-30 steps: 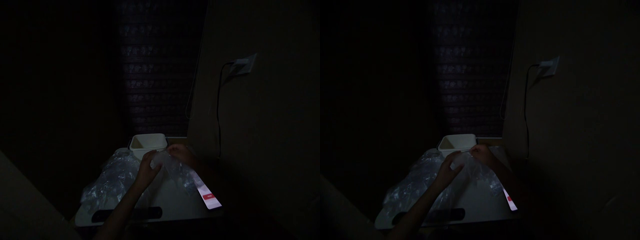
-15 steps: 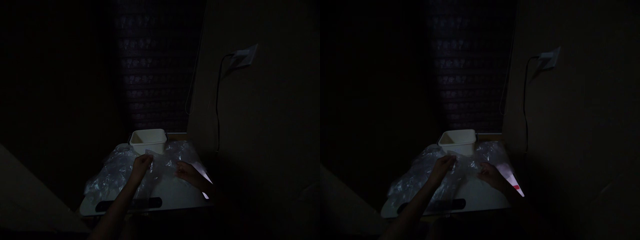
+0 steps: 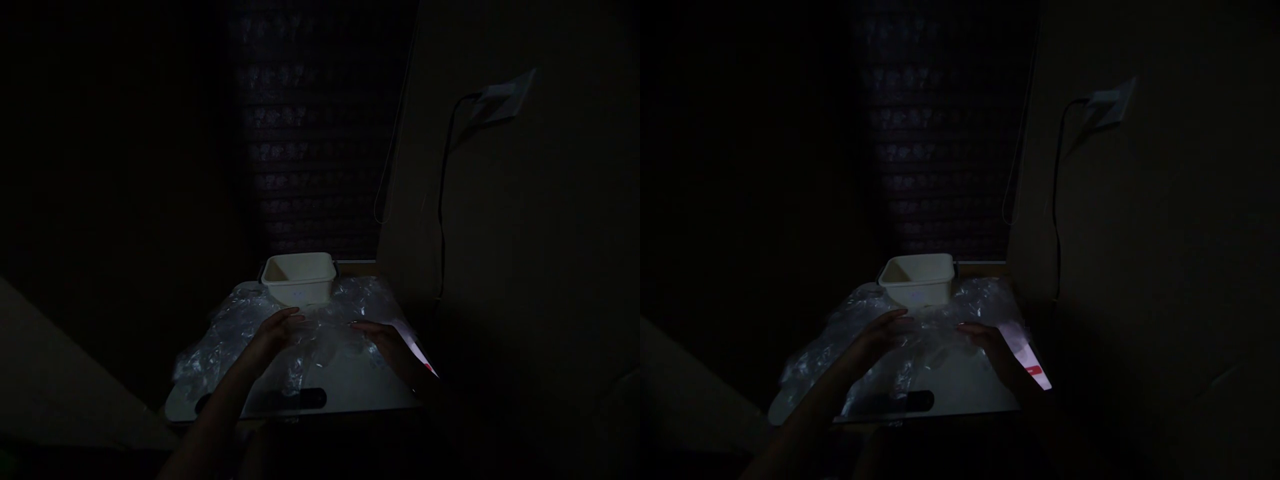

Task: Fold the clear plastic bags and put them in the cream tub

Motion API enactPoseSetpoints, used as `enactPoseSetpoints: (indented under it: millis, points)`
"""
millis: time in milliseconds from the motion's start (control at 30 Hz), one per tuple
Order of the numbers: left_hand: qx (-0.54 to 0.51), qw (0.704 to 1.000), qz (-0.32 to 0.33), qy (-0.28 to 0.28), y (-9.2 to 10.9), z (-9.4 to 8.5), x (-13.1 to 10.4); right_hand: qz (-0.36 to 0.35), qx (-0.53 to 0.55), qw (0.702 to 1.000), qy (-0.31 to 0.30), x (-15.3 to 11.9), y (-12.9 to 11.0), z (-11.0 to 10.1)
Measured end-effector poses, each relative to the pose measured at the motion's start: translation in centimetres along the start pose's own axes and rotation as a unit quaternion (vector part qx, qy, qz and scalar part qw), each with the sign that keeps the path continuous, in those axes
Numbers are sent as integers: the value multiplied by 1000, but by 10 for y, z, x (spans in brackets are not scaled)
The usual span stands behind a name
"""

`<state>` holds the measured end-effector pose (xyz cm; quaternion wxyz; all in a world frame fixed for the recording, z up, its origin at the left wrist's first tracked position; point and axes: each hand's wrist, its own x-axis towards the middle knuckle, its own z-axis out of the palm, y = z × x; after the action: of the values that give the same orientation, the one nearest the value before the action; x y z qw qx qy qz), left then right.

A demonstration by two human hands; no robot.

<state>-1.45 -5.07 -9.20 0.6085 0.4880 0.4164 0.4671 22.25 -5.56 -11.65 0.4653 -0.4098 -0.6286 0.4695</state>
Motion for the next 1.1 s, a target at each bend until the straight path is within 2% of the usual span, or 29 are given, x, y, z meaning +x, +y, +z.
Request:
enactPoseSetpoints:
  millis: [67,200,300,433,533,633,800,867,967,1033,1100]
  points:
    - [-68,996,-46,-16,-2,0,1,-22,-1,1000,11,-1,1,0]
    - [-44,987,-155,14,-8,9,5,-53,-31,998,33,1,-2,-2]
    - [-18,983,-181,-39,-13,17,6,-73,-66,994,44,1,-8,-4]
    - [60,977,-180,-93,-21,27,5,-88,-40,994,56,0,-11,-7]
    - [87,979,-165,-82,-28,33,7,-84,-6,994,72,-1,-8,-8]
    - [54,987,-134,-66,-36,43,13,-63,-7,994,89,-2,-8,-11]
    - [5,989,-85,-121,-41,60,22,-18,9,995,100,-3,-9,-27]
    - [28,992,-55,-115,-36,62,22,0,38,995,92,-2,-4,-36]
    - [80,991,-24,-105,-21,58,21,37,85,995,33,2,2,-43]
    - [116,987,-9,-111,-7,55,21,62,82,995,-17,4,2,-44]
    - [126,986,0,-110,5,52,21,72,50,995,-40,5,-3,-41]
